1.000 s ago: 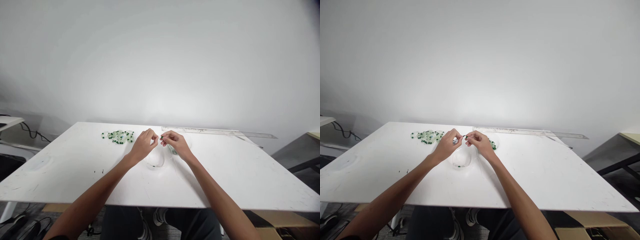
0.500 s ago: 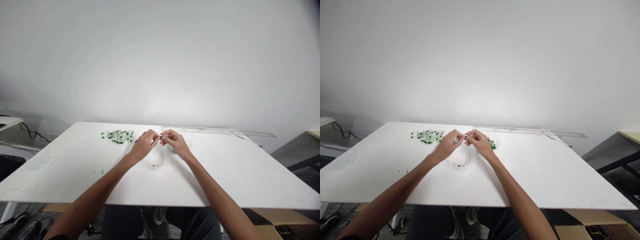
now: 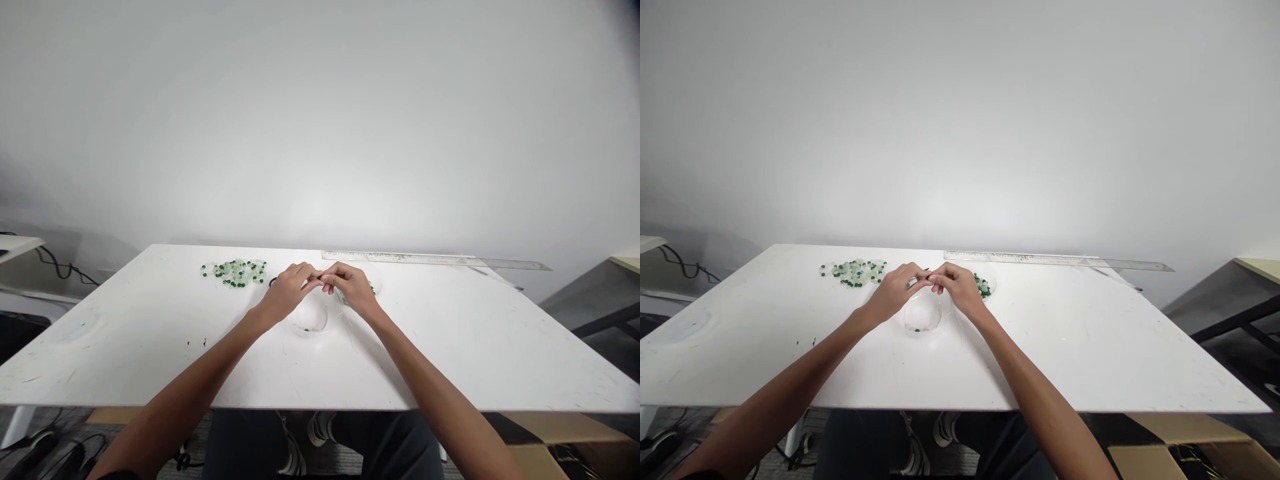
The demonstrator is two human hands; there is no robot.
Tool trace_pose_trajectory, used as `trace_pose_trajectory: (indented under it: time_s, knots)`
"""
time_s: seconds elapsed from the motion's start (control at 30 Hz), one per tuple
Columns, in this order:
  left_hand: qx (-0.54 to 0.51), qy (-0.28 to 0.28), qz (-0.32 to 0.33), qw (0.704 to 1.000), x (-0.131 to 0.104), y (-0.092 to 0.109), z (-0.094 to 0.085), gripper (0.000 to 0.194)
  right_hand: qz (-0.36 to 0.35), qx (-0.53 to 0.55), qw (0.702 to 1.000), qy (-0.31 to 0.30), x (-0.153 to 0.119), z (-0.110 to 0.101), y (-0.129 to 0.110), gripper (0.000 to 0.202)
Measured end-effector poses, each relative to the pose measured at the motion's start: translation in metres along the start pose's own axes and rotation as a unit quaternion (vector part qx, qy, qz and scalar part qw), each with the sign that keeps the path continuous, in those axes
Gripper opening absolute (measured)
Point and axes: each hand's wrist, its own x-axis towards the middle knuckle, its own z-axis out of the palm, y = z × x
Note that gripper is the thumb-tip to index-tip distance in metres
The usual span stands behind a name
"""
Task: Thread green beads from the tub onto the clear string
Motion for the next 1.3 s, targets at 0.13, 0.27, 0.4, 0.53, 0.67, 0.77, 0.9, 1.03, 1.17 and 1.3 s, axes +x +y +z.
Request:
trace_pose_trajectory:
  time_s: [0.13, 0.27, 0.4, 0.53, 0.67, 0.77, 0.9, 1.03, 1.17, 1.3]
  knots:
    - [0.016, -0.003, 0.005, 1.000, 0.000, 0.000, -0.001, 0.008, -0.027, -0.054, 0.997, 0.041, 0.000, -0.001, -0.002, 0.022]
    - [0.046, 0.005, -0.035, 0.998, 0.001, -0.002, -0.004, 0.010, -0.090, -0.111, 0.969, 0.202, 0.000, -0.013, -0.014, 0.019]
    - [0.117, 0.009, -0.044, 0.992, 0.005, -0.008, -0.006, 0.014, -0.169, -0.075, 0.892, 0.412, 0.002, -0.040, -0.024, 0.020]
    - [0.158, 0.002, -0.033, 0.987, 0.007, -0.011, -0.009, 0.018, -0.215, 0.003, 0.823, 0.526, 0.007, -0.067, -0.023, 0.021]
    - [0.116, 0.020, -0.002, 0.993, 0.007, -0.010, -0.013, 0.019, -0.222, 0.059, 0.804, 0.549, 0.010, -0.081, -0.016, 0.019]
    - [0.043, 0.051, 0.019, 0.998, 0.006, -0.007, -0.016, 0.018, -0.208, 0.079, 0.811, 0.540, 0.012, -0.083, -0.012, 0.018]
    - [-0.054, 0.085, 0.023, 0.995, 0.005, -0.002, -0.017, 0.018, -0.189, 0.091, 0.821, 0.531, 0.014, -0.083, -0.007, 0.017]
    - [-0.121, 0.096, 0.005, 0.988, 0.002, 0.003, -0.020, 0.020, -0.177, 0.085, 0.827, 0.527, 0.016, -0.083, -0.004, 0.017]
    - [-0.230, 0.089, -0.045, 0.968, 0.002, 0.005, -0.023, 0.024, -0.162, 0.069, 0.831, 0.528, 0.016, -0.083, -0.003, 0.020]
    - [-0.303, 0.095, -0.080, 0.945, 0.005, 0.006, -0.026, 0.024, -0.161, 0.059, 0.833, 0.525, 0.015, -0.084, -0.002, 0.020]
